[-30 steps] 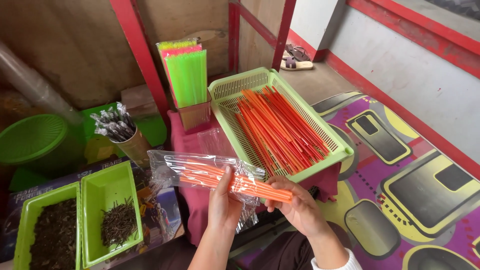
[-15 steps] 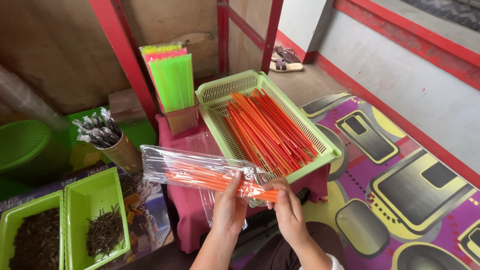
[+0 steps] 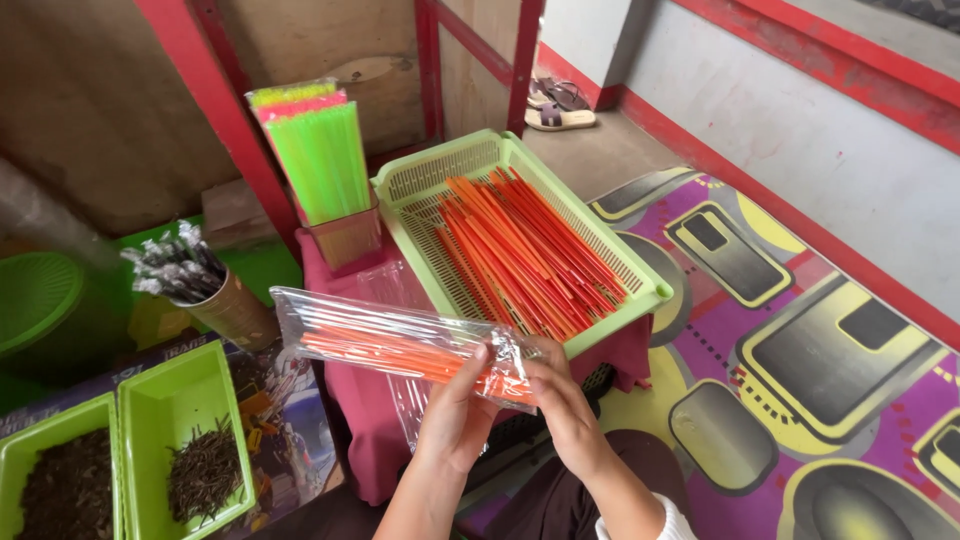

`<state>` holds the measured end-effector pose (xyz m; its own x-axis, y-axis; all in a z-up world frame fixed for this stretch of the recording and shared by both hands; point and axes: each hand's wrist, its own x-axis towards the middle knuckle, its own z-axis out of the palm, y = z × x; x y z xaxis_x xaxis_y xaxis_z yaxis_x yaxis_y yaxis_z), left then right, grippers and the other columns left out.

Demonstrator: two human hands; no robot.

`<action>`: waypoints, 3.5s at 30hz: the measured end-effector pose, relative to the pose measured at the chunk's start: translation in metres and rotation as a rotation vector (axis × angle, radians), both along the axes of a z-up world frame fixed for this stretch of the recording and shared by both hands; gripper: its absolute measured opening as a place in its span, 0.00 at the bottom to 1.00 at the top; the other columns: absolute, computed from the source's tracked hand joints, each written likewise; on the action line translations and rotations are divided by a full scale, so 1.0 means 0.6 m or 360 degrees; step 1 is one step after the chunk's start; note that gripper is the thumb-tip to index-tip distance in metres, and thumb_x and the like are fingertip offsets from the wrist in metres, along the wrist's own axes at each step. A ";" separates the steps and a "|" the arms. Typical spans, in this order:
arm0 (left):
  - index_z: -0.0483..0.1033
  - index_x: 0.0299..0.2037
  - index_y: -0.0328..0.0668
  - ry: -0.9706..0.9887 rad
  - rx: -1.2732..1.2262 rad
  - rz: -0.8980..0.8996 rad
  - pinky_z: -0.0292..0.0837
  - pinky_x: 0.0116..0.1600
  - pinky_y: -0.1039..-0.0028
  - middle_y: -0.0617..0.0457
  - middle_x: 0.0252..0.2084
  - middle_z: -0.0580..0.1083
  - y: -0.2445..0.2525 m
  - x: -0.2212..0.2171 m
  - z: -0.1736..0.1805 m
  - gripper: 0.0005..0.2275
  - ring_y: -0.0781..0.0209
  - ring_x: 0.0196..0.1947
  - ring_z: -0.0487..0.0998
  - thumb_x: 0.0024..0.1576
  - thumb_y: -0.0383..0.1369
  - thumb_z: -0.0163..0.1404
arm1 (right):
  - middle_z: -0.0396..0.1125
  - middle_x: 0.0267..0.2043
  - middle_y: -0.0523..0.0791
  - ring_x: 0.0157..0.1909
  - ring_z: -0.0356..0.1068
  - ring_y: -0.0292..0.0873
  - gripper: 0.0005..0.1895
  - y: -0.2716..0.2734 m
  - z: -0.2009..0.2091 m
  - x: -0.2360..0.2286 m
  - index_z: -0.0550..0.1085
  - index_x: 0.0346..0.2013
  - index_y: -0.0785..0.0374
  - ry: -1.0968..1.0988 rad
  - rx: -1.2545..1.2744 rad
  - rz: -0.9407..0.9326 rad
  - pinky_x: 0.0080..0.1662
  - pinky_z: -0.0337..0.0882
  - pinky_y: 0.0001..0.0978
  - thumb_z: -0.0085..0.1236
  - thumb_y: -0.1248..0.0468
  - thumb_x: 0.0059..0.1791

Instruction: The person sorts red straws from a basket and puts them into a plastic bag by hand.

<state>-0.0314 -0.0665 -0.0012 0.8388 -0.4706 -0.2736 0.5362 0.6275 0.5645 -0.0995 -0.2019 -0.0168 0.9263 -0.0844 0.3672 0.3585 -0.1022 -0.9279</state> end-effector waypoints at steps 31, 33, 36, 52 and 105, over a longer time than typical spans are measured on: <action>0.78 0.39 0.41 -0.0312 0.0282 -0.0176 0.77 0.42 0.68 0.51 0.34 0.79 -0.041 -0.012 -0.026 0.11 0.57 0.35 0.81 0.56 0.40 0.58 | 0.71 0.43 0.50 0.44 0.76 0.44 0.11 -0.038 -0.020 -0.013 0.80 0.41 0.67 -0.0393 -0.0236 -0.0233 0.47 0.84 0.32 0.66 0.75 0.44; 0.77 0.39 0.37 -0.0314 0.0051 -0.0287 0.73 0.34 0.71 0.50 0.33 0.73 -0.036 -0.010 -0.023 0.17 0.58 0.27 0.76 0.64 0.46 0.47 | 0.71 0.36 0.44 0.38 0.71 0.37 0.15 -0.045 -0.035 -0.016 0.82 0.42 0.63 -0.0309 -0.0270 -0.0532 0.41 0.79 0.27 0.72 0.69 0.41; 0.76 0.37 0.42 -0.0153 0.0013 -0.0229 0.72 0.34 0.70 0.54 0.32 0.75 -0.034 -0.008 -0.038 0.10 0.60 0.30 0.76 0.66 0.37 0.48 | 0.72 0.35 0.48 0.38 0.76 0.41 0.11 -0.040 -0.029 -0.024 0.81 0.34 0.66 -0.0282 -0.0134 -0.0471 0.41 0.83 0.30 0.72 0.74 0.39; 0.81 0.34 0.34 -0.0279 0.0256 -0.0530 0.73 0.31 0.71 0.51 0.17 0.72 -0.038 -0.015 -0.025 0.13 0.61 0.17 0.73 0.66 0.35 0.49 | 0.69 0.36 0.45 0.37 0.73 0.41 0.09 -0.040 -0.023 -0.039 0.79 0.38 0.62 -0.0290 -0.0400 -0.0322 0.39 0.77 0.30 0.66 0.72 0.44; 0.79 0.33 0.46 -0.0348 -0.0218 0.0232 0.74 0.34 0.76 0.56 0.30 0.79 0.072 0.039 -0.084 0.03 0.64 0.30 0.79 0.57 0.29 0.59 | 0.77 0.45 0.50 0.51 0.78 0.46 0.08 -0.031 -0.012 0.038 0.83 0.40 0.63 -0.0118 -0.0202 -0.0200 0.53 0.79 0.35 0.64 0.69 0.46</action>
<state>-0.0080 -0.0233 -0.0513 0.9324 -0.3608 -0.0211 0.3096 0.7674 0.5615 -0.0766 -0.2204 -0.0237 0.8815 -0.1464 0.4490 0.4023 -0.2650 -0.8763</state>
